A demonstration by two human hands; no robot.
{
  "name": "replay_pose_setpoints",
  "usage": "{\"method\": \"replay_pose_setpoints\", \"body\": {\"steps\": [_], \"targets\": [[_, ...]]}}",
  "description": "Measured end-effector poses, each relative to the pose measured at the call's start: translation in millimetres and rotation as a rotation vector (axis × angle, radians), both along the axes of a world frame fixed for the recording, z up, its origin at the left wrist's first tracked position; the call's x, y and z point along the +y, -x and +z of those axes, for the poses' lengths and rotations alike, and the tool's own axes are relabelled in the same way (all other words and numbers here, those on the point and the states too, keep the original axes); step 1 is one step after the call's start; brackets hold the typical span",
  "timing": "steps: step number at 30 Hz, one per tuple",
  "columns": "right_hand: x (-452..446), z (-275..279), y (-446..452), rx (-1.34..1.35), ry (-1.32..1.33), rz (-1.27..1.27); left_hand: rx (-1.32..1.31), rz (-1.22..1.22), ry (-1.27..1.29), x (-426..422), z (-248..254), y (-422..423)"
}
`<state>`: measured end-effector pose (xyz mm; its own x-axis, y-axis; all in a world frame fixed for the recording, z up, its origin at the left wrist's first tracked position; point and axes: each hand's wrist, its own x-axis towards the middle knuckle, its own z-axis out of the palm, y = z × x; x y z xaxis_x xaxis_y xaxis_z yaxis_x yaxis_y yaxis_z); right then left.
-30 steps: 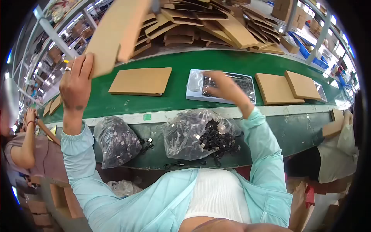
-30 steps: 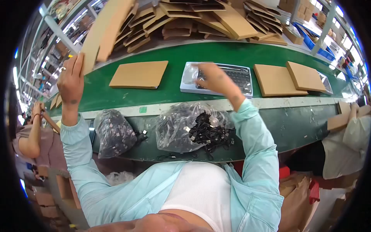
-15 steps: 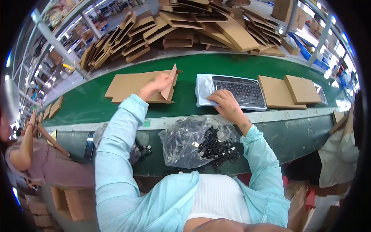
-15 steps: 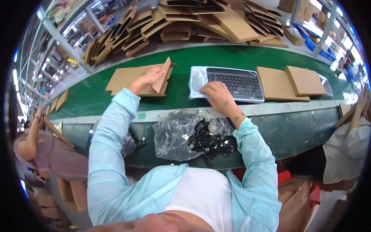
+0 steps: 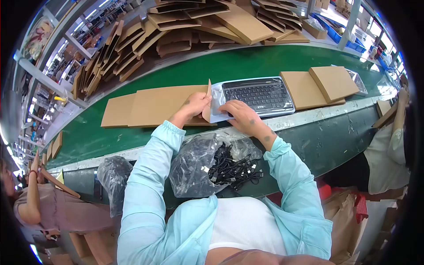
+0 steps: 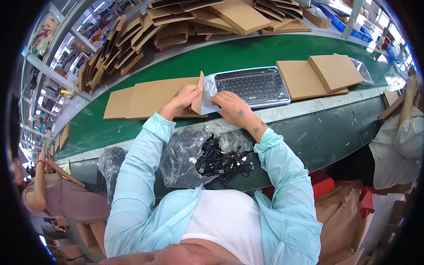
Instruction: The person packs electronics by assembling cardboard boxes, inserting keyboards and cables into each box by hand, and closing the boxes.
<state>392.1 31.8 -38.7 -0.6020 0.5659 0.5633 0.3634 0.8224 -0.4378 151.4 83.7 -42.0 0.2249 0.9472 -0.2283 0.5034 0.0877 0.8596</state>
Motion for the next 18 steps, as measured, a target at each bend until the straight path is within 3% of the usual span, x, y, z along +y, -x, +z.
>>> {"method": "replay_pose_setpoints", "body": {"steps": [10, 18], "targets": [[5.4, -6.5, -9.8, 0.047, 0.271, 0.034, -0.014, -0.006, 0.026, 14.8, -5.6, -31.8], [-1.8, -4.3, -7.7, 0.066, 0.288, 0.087, 0.157, -0.128, -0.395, 0.6, -10.0, -31.5]]}}
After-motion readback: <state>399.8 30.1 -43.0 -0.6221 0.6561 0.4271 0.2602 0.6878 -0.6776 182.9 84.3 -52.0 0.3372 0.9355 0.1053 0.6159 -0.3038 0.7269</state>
